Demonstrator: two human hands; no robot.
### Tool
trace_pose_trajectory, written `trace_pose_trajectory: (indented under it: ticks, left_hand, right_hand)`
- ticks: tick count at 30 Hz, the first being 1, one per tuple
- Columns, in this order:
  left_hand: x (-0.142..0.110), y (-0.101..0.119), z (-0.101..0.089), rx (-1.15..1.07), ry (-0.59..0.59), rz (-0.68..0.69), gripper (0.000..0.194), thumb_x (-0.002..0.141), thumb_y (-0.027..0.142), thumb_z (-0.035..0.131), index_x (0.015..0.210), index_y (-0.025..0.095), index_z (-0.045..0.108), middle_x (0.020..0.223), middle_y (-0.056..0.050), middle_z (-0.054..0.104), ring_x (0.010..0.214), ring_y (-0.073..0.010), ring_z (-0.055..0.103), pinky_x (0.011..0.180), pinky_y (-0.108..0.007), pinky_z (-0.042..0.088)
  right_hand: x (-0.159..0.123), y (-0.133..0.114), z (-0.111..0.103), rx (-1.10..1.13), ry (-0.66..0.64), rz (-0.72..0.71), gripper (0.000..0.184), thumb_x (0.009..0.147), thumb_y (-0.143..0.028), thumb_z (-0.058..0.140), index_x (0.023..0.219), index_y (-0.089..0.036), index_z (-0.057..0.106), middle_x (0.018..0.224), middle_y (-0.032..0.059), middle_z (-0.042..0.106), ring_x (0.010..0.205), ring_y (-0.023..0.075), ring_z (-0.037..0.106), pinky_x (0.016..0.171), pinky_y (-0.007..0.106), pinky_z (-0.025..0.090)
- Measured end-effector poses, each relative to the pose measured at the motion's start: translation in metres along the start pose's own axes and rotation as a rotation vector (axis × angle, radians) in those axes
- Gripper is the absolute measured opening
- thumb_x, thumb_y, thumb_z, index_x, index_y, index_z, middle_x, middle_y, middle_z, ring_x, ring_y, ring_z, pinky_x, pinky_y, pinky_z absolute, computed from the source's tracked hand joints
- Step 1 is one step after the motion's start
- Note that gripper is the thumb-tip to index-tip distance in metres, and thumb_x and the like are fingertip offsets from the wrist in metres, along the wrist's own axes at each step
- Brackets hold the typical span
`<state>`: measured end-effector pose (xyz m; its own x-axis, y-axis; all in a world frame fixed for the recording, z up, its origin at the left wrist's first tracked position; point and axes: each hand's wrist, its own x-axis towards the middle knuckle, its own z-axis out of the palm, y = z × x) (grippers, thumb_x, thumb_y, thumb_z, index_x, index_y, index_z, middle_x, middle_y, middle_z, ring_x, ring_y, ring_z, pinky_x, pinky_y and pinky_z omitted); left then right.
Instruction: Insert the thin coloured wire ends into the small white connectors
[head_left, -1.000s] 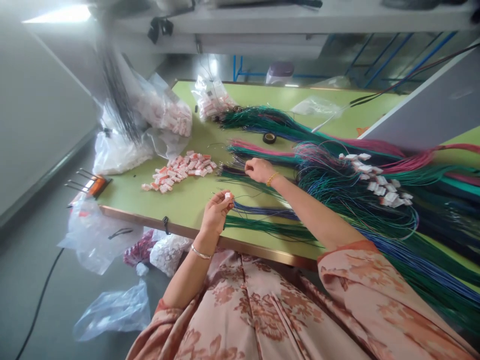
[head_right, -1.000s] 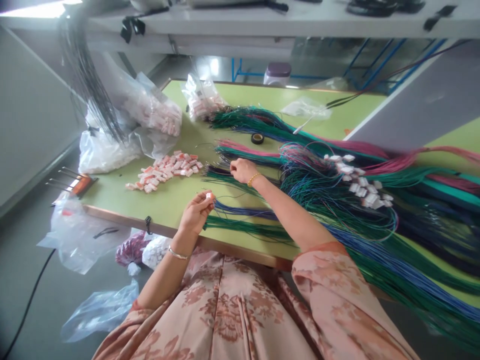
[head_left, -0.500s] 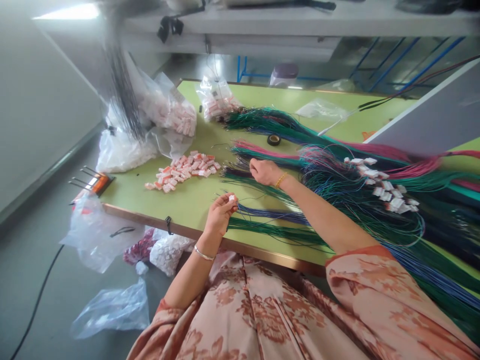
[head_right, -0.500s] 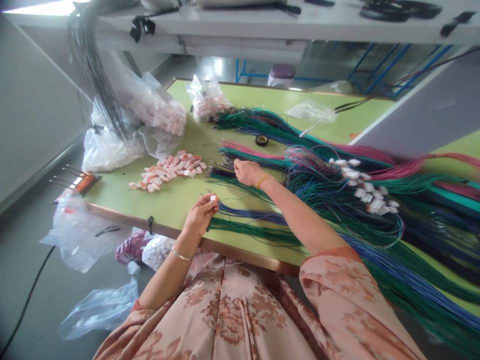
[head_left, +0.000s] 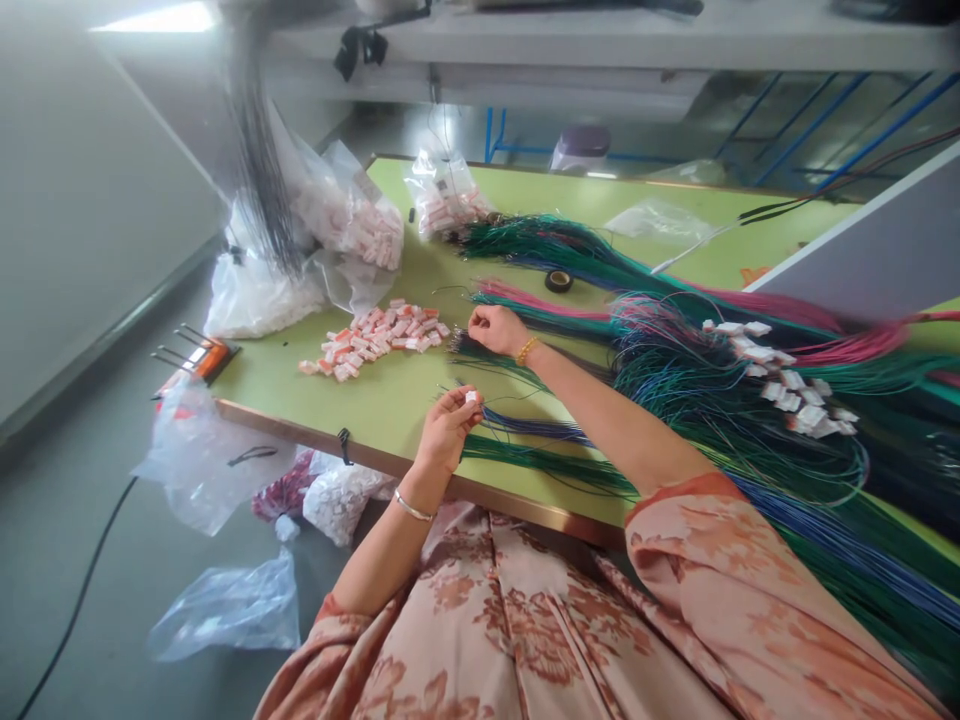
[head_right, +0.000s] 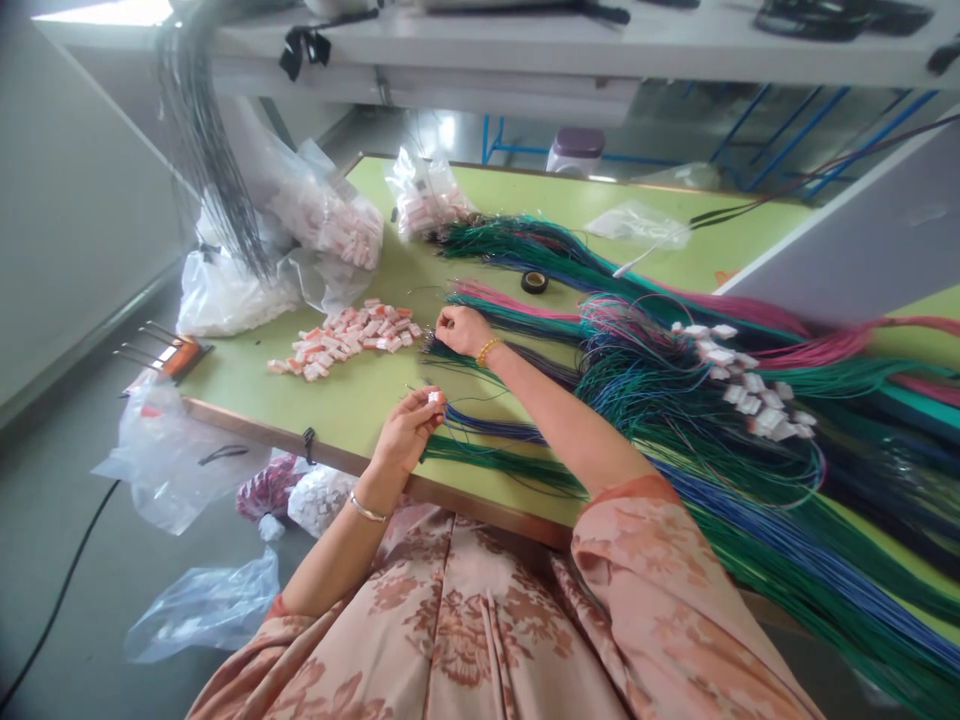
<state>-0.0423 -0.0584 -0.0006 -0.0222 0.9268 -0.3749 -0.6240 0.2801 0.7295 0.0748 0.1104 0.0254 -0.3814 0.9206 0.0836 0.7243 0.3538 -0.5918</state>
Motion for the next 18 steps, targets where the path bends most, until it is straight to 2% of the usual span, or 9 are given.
trace_pose_trajectory:
  ticks: [2, 4, 8, 13, 18]
  left_hand:
    - [0.000, 0.000, 0.000, -0.002, 0.006, 0.001, 0.034, 0.062, 0.018, 0.082, 0.091, 0.012, 0.066, 0.083, -0.003, 0.066, 0.069, -0.0090, 0.059, 0.067, -0.024, 0.046]
    - [-0.001, 0.001, 0.001, -0.007, 0.011, 0.007, 0.035, 0.062, 0.019, 0.082, 0.092, 0.012, 0.066, 0.084, -0.003, 0.066, 0.069, -0.0089, 0.059, 0.067, -0.024, 0.045]
    - [-0.004, 0.004, 0.005, -0.032, 0.001, 0.039, 0.033, 0.063, 0.018, 0.082, 0.092, 0.013, 0.066, 0.085, -0.003, 0.066, 0.070, -0.0083, 0.058, 0.068, -0.023, 0.045]
    - [-0.004, 0.008, 0.009, -0.074, -0.019, 0.044, 0.029, 0.067, 0.015, 0.079, 0.093, 0.014, 0.065, 0.084, -0.002, 0.065, 0.070, -0.0073, 0.056, 0.068, -0.022, 0.044]
    - [-0.002, 0.009, 0.012, -0.104, -0.031, 0.012, 0.028, 0.069, 0.012, 0.077, 0.093, 0.016, 0.065, 0.086, -0.001, 0.064, 0.071, -0.0065, 0.057, 0.068, -0.020, 0.044]
  right_hand:
    - [-0.004, -0.004, -0.005, -0.045, 0.075, 0.023, 0.011, 0.075, -0.022, 0.059, 0.078, -0.016, 0.067, 0.076, 0.0046, 0.069, 0.068, 0.0139, 0.056, 0.064, 0.024, 0.039]
    - [-0.011, -0.008, -0.009, 0.001, 0.112, -0.016, 0.011, 0.074, -0.022, 0.057, 0.076, -0.016, 0.066, 0.073, 0.0044, 0.067, 0.066, 0.0136, 0.055, 0.063, 0.024, 0.039]
    - [-0.035, -0.015, -0.016, 0.309, 0.084, -0.134, 0.013, 0.075, -0.025, 0.055, 0.074, -0.015, 0.062, 0.069, 0.0021, 0.064, 0.062, 0.0112, 0.052, 0.061, 0.023, 0.040]
    - [-0.079, -0.020, -0.018, 0.532, 0.019, -0.076, 0.017, 0.071, -0.032, 0.060, 0.071, -0.015, 0.061, 0.064, 0.0000, 0.060, 0.057, 0.0095, 0.047, 0.055, 0.022, 0.038]
    - [-0.110, -0.019, -0.015, 0.587, -0.003, -0.031, 0.019, 0.071, -0.033, 0.060, 0.072, -0.015, 0.060, 0.063, -0.0006, 0.058, 0.055, 0.0087, 0.045, 0.053, 0.022, 0.037]
